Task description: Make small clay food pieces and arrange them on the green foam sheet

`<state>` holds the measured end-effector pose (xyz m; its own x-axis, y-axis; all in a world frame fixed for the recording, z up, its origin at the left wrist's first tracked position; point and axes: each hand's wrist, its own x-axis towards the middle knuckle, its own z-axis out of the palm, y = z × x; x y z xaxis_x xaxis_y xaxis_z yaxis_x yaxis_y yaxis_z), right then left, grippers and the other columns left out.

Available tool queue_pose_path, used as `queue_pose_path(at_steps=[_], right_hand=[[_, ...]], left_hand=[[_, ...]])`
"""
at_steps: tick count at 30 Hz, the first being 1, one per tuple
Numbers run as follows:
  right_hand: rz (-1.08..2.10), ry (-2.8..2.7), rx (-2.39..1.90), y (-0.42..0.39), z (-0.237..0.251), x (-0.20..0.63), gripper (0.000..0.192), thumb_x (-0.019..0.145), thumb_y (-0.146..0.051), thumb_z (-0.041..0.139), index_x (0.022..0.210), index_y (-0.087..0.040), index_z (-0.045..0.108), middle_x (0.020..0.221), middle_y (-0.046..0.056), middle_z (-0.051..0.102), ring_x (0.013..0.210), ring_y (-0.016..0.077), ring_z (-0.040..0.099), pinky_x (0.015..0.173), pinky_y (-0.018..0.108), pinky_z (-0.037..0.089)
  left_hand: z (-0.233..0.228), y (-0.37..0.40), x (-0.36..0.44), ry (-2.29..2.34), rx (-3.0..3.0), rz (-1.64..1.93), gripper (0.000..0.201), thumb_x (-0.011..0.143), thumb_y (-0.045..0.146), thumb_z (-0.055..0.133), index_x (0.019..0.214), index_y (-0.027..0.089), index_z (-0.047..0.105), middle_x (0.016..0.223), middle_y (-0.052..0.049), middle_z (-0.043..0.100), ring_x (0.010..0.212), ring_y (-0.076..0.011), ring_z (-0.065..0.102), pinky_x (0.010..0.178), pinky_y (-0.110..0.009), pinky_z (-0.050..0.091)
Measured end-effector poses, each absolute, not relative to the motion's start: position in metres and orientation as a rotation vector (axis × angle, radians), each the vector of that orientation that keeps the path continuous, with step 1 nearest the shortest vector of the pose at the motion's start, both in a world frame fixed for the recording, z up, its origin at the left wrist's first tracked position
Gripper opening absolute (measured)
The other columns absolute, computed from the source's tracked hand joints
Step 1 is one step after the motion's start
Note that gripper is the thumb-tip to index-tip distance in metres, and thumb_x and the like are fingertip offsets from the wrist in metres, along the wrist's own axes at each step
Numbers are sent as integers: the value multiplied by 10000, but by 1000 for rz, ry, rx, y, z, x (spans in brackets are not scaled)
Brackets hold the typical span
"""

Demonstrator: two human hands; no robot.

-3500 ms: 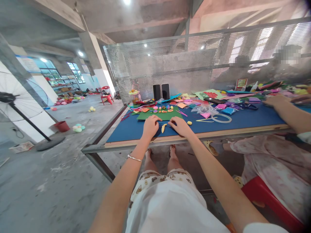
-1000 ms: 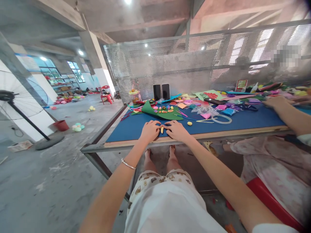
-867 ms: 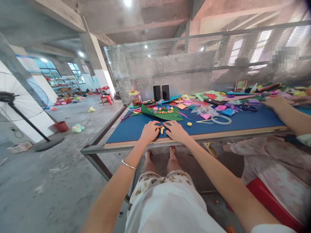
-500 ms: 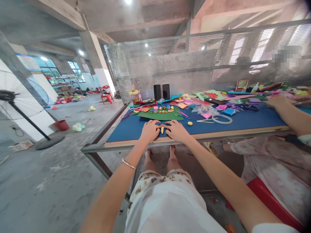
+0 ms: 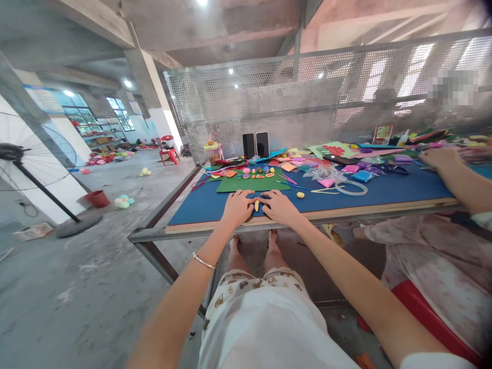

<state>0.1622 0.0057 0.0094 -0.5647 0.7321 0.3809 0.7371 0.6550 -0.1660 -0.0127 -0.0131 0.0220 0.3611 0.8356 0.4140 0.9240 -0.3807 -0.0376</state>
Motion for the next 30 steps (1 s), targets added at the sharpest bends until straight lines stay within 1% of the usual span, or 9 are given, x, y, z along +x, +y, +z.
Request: queue_pose_path(at_steps=[5, 9, 14, 18, 21, 23, 27, 30], right_hand=[[-16, -2444, -1169, 8, 9, 160, 426, 903, -263, 356, 1254, -170, 580, 1304, 81, 535, 1205, 247, 406, 1032, 374, 332], [-14, -2422, -1194, 10, 7, 160, 447, 896, -238, 353, 1276, -101, 546, 1335, 107, 513, 1217, 245, 401, 1036, 369, 331], [9, -2463, -1175, 9, 8, 163, 431, 896, -268, 353, 1255, -169, 571, 1338, 63, 518, 1214, 248, 408, 1014, 399, 349], [32, -2474, -1185, 8, 9, 163, 435, 897, -277, 342, 1264, -200, 564, 1338, 52, 515, 1217, 253, 404, 992, 417, 365], [42, -2457, -1215, 7, 9, 162, 452, 904, -286, 322, 1286, -185, 542, 1356, 69, 495, 1230, 259, 389, 995, 429, 360], [50, -2452, -1230, 7, 10, 161, 461, 906, -293, 317, 1304, -184, 523, 1366, 77, 484, 1239, 261, 380, 1001, 440, 352], [79, -2471, -1238, 8, 10, 161, 447, 908, -300, 322, 1298, -234, 530, 1371, 51, 482, 1249, 264, 373, 1004, 460, 345], [99, -2465, -1254, 11, 11, 162, 439, 912, -297, 313, 1285, -264, 542, 1364, 26, 489, 1234, 258, 391, 1002, 448, 351]], left_hand=[[22, -12, -11, -1618, -2330, -518, 342, 833, 175, 432, 1036, 268, 691, 1229, -5, 599, 1108, -222, 495, 919, -391, 389], [22, -10, -14, -1669, -2326, -560, 355, 812, 159, 442, 1047, 256, 690, 1249, -8, 586, 1096, -220, 504, 925, -382, 402], [19, -5, -18, -1662, -2402, -575, 340, 807, 177, 470, 1043, 275, 696, 1263, 19, 575, 1105, -211, 496, 955, -370, 401], [17, -1, -21, -1696, -2414, -601, 353, 806, 175, 471, 1065, 276, 688, 1255, 18, 575, 1097, -200, 500, 974, -355, 402], [16, 1, -21, -1725, -2398, -609, 394, 804, 170, 461, 1141, 251, 651, 1264, -9, 567, 1126, -217, 483, 983, -375, 398], [15, 1, -21, -1735, -2398, -601, 395, 807, 174, 456, 1144, 244, 649, 1265, -17, 565, 1130, -228, 480, 977, -389, 402], [16, 0, -20, -1722, -2430, -570, 379, 812, 190, 453, 1114, 286, 662, 1273, 7, 559, 1128, -230, 479, 965, -398, 406], [17, -1, -20, -1734, -2433, -562, 393, 813, 185, 443, 1126, 293, 654, 1278, 7, 554, 1133, -232, 474, 967, -407, 400]])
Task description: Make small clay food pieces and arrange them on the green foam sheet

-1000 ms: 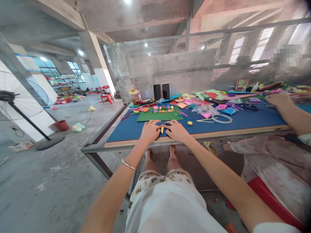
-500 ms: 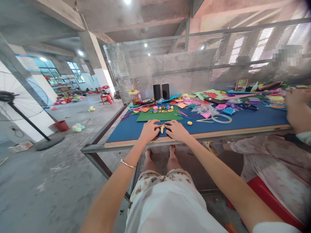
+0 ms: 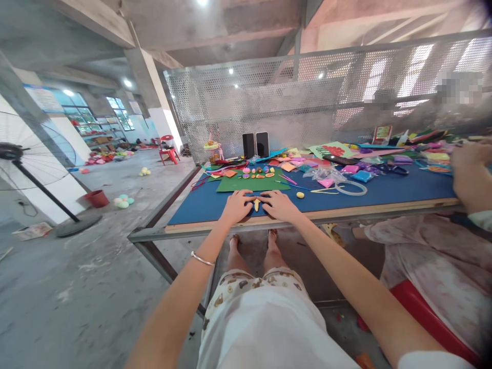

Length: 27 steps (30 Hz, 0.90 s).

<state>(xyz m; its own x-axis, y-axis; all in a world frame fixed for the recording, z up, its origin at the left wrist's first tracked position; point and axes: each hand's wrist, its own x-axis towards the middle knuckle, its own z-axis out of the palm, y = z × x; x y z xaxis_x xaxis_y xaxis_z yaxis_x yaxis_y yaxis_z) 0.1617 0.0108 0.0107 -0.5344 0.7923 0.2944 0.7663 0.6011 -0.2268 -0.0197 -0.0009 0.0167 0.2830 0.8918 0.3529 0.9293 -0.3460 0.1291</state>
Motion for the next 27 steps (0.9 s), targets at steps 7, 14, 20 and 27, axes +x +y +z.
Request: queue_pose_path(at_steps=[7, 14, 20, 27], right_hand=[[106, -2452, -1289, 12, 12, 160, 455, 923, -297, 288, 1301, -216, 528, 1374, 51, 478, 1233, 250, 390, 1016, 420, 344], [76, -2482, -1281, 8, 13, 161, 475, 921, -287, 294, 1357, -207, 462, 1412, 56, 440, 1250, 262, 371, 1013, 445, 345], [37, -2522, -1246, 7, 11, 162, 462, 920, -295, 300, 1340, -245, 484, 1436, 48, 413, 1276, 288, 332, 1006, 489, 337], [13, -2516, -1236, 7, 11, 162, 477, 921, -317, 303, 1375, -250, 434, 1460, 56, 373, 1274, 300, 327, 997, 493, 347]], left_hand=[[17, -1, -17, -1777, -2409, -564, 401, 818, 193, 430, 1146, 297, 637, 1292, 8, 544, 1154, -239, 459, 956, -420, 402], [20, -1, -20, -1815, -2330, -626, 434, 828, 139, 375, 1147, 257, 644, 1246, -2, 579, 1120, -205, 477, 962, -356, 402], [20, -9, -16, -1695, -2394, -547, 382, 825, 176, 434, 1097, 308, 667, 1311, 21, 543, 1178, -233, 430, 981, -426, 365], [20, -7, -16, -1721, -2336, -587, 384, 822, 167, 438, 1115, 281, 659, 1303, 4, 550, 1173, -238, 433, 979, -421, 377]])
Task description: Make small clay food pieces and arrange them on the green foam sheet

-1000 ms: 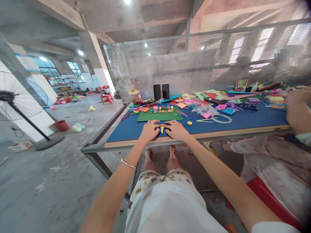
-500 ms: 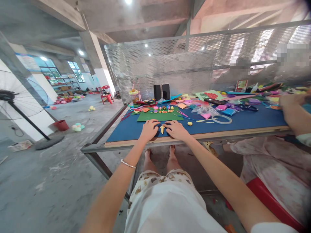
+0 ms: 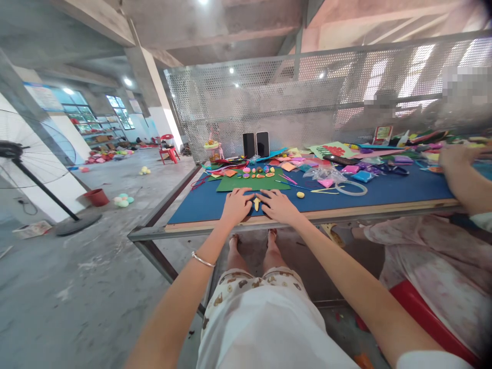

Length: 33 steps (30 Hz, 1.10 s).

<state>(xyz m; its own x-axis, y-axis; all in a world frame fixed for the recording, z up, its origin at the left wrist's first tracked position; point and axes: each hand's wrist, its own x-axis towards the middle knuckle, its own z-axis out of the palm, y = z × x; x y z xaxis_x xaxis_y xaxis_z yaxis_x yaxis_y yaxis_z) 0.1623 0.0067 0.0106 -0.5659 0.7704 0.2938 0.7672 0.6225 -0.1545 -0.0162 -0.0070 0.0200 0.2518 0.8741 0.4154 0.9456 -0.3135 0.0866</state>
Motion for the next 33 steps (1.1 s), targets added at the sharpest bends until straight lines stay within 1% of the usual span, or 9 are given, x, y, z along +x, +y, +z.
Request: queue_pose_path(at_steps=[2, 4, 7, 9, 14, 17, 22, 30, 33], right_hand=[[11, -2514, -1227, 6, 11, 162, 471, 922, -319, 307, 1371, -263, 441, 1466, 53, 361, 1274, 310, 322, 993, 503, 348], [13, -2516, -1219, 5, 11, 162, 454, 923, -309, 305, 1337, -270, 488, 1441, 51, 400, 1268, 310, 329, 989, 502, 351], [24, -2510, -1210, 5, 11, 161, 444, 924, -294, 302, 1311, -271, 519, 1389, 51, 465, 1251, 296, 352, 982, 482, 362], [34, -2497, -1203, 6, 10, 161, 440, 925, -291, 303, 1305, -270, 524, 1391, 49, 462, 1250, 289, 358, 988, 472, 358], [78, -2396, -1219, 14, 7, 162, 487, 916, -257, 307, 1378, -157, 429, 1420, 89, 424, 1258, 251, 373, 1034, 403, 329], [118, -2324, -1243, 20, 6, 163, 484, 909, -221, 284, 1342, -115, 472, 1371, 112, 479, 1237, 238, 408, 1039, 379, 328], [166, -2274, -1207, 21, 6, 164, 494, 890, -181, 290, 1351, -135, 461, 1346, 97, 505, 1224, 209, 430, 1041, 354, 327], [184, -2263, -1149, 19, 5, 165, 441, 876, -166, 332, 1218, -197, 608, 1285, 84, 547, 1186, 219, 456, 1034, 374, 335], [175, -2267, -1132, 20, 3, 165, 427, 872, -164, 347, 1184, -211, 635, 1267, 79, 558, 1180, 222, 459, 1033, 375, 340]], left_hand=[[20, -6, -17, -1762, -2287, -627, 408, 822, 156, 424, 1164, 241, 631, 1299, -20, 552, 1169, -242, 435, 978, -414, 386], [20, -6, -17, -1789, -2261, -650, 414, 825, 152, 413, 1178, 215, 620, 1285, -30, 563, 1160, -242, 444, 973, -403, 396], [19, -6, -17, -1787, -2265, -653, 402, 822, 156, 422, 1162, 211, 630, 1275, -29, 570, 1166, -244, 445, 965, -399, 402], [18, -7, -17, -1772, -2276, -654, 399, 818, 157, 429, 1155, 220, 633, 1272, -29, 571, 1171, -242, 442, 965, -398, 400], [22, -10, -17, -1710, -2311, -679, 430, 808, 125, 419, 1160, 248, 634, 1253, -17, 579, 1159, -221, 445, 992, -388, 369], [25, -13, -17, -1628, -2386, -665, 453, 796, 101, 423, 1125, 313, 653, 1261, 29, 572, 1153, -195, 445, 1006, -369, 346], [26, -15, -17, -1594, -2454, -603, 431, 788, 103, 439, 1053, 336, 687, 1287, 25, 554, 1150, -210, 452, 971, -396, 357], [24, -10, -16, -1620, -2460, -576, 419, 803, 98, 431, 1021, 335, 699, 1234, 40, 598, 1115, -209, 468, 941, -393, 377], [24, -8, -18, -1625, -2442, -602, 439, 796, 91, 425, 1035, 342, 694, 1252, 42, 581, 1117, -206, 463, 936, -377, 396]])
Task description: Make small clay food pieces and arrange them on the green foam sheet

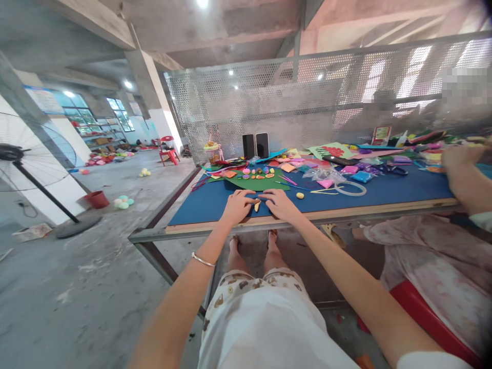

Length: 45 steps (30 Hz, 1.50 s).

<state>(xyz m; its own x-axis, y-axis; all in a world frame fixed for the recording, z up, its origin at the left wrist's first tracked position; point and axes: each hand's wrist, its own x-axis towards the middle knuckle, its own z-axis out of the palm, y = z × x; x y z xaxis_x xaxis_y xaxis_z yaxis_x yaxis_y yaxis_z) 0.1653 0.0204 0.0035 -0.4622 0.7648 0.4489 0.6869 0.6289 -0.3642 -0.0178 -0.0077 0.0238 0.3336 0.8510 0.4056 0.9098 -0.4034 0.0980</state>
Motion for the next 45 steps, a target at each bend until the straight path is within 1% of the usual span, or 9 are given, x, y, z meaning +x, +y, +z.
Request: queue_pose_path(at_steps=[4, 10, 16, 22, 26, 30, 33, 38, 45], right_hand=[[152, -2279, -1114, 19, 3, 166, 427, 870, -162, 357, 1192, -211, 632, 1272, 80, 551, 1178, 226, 452, 1038, 377, 339], [91, -2376, -1042, 12, 5, 167, 389, 862, -210, 416, 1175, -203, 647, 1309, 56, 534, 1197, 253, 390, 1029, 389, 341], [50, -2410, -995, 10, 6, 166, 383, 858, -209, 421, 1156, -169, 657, 1226, 84, 590, 1161, 245, 418, 1027, 384, 339], [78, -2277, -1039, 16, 3, 165, 405, 848, -154, 392, 1167, -141, 641, 1241, 110, 575, 1158, 239, 465, 1030, 385, 348], [117, -2221, -1059, 20, 2, 165, 383, 842, -132, 388, 1095, -140, 676, 1180, 108, 612, 1104, 228, 515, 1003, 370, 383], [129, -2242, -1048, 19, 1, 166, 380, 844, -152, 404, 1118, -142, 668, 1191, 103, 603, 1122, 235, 495, 1021, 372, 363], [126, -2281, -1035, 17, 1, 166, 408, 855, -173, 402, 1198, -164, 624, 1225, 104, 577, 1147, 239, 467, 1026, 383, 354], [74, -2404, -1061, 13, 5, 165, 412, 881, -224, 392, 1235, -264, 598, 1334, 79, 503, 1198, 267, 407, 1008, 439, 353], [69, -2489, -1154, 13, 9, 164, 417, 910, -257, 337, 1234, -345, 584, 1375, 18, 470, 1218, 276, 378, 988, 475, 367]], left_hand=[[24, -8, -21, -1629, -2380, -662, 451, 790, 85, 418, 1090, 297, 680, 1264, 20, 565, 1116, -206, 455, 971, -361, 390], [23, -12, -18, -1562, -2376, -610, 381, 791, 106, 444, 983, 286, 720, 1242, 11, 585, 1125, -227, 457, 953, -402, 383], [23, -15, -14, -1527, -2361, -565, 362, 809, 100, 429, 914, 279, 725, 1217, 24, 608, 1131, -225, 455, 962, -418, 346], [24, -16, -16, -1556, -2338, -579, 417, 801, 115, 447, 1110, 295, 660, 1289, 7, 558, 1140, -229, 449, 923, -408, 371], [25, -16, -14, -1540, -2392, -556, 380, 803, 123, 455, 1006, 329, 701, 1286, 36, 561, 1139, -223, 457, 923, -406, 369], [23, -12, -14, -1562, -2404, -590, 398, 800, 95, 432, 967, 320, 715, 1237, 43, 594, 1123, -221, 469, 940, -413, 371], [20, -5, -18, -1605, -2390, -656, 415, 781, 86, 438, 995, 313, 711, 1248, 47, 586, 1118, -213, 471, 962, -385, 386], [15, 6, -28, -1728, -2287, -808, 461, 771, 62, 398, 1113, 214, 668, 1199, -23, 606, 1077, -192, 514, 997, -346, 397], [13, 5, -27, -1720, -2285, -816, 436, 757, 70, 438, 1072, 233, 690, 1174, -5, 613, 1079, -195, 503, 1005, -328, 397]])
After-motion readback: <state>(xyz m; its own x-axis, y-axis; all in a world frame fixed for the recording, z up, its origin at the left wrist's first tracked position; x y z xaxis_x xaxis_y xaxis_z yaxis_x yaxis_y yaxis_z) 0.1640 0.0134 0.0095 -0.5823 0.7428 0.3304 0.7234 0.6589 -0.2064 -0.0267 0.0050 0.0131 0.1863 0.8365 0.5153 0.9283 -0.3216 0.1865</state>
